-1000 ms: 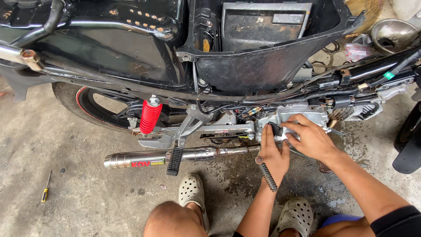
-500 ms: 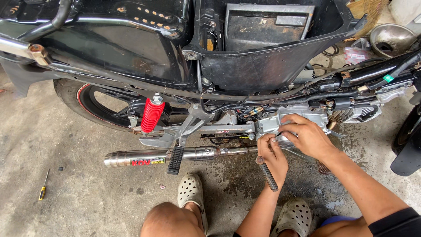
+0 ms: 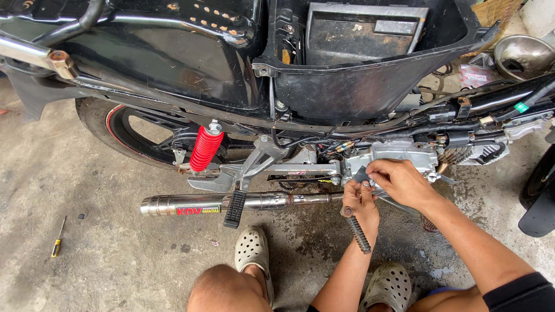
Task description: The person uses a socket wrench to tighten bolts on the motorcycle's engine casing. They work on the lower side of the engine, near the exhaust pipe and rear suspension, while sitting on the ground.
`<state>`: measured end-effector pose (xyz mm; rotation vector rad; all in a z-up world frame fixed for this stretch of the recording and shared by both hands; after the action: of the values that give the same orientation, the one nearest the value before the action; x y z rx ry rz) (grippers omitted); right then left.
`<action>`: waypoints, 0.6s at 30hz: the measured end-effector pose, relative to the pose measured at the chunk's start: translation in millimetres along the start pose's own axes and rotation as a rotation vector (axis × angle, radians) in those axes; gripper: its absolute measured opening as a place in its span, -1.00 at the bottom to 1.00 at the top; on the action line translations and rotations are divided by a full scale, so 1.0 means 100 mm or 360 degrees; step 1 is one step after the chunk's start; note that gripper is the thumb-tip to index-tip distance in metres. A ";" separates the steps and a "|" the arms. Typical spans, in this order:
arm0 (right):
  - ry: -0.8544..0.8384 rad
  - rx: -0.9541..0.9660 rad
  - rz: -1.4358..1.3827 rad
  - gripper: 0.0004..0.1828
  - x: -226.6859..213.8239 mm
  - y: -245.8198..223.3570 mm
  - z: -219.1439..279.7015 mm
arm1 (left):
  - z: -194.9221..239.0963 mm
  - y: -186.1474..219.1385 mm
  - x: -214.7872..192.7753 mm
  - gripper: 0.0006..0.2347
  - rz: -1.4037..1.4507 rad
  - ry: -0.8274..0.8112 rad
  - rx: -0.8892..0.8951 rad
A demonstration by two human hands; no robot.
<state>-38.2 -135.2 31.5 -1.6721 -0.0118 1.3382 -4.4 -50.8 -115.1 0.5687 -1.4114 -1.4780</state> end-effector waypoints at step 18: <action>0.0098 -0.0559 0.0988 -0.77 0.49 0.56 -0.07 | 0.31 1.18 -0.13 -0.32 -0.0855 -0.0193 0.0788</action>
<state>-42.5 -143.5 -43.0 -2.1152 0.3531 1.8173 12.6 -7.3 -1.5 1.2621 -1.8289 -1.5848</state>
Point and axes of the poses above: each hand's wrist, its own z-axis away from the middle knuckle, its own x-axis out of the palm, y = z × x, the point moved 2 cm from there along -z, towards the middle knuckle, and after that the axes turned 2 degrees about -z, right-handed, at the moved point
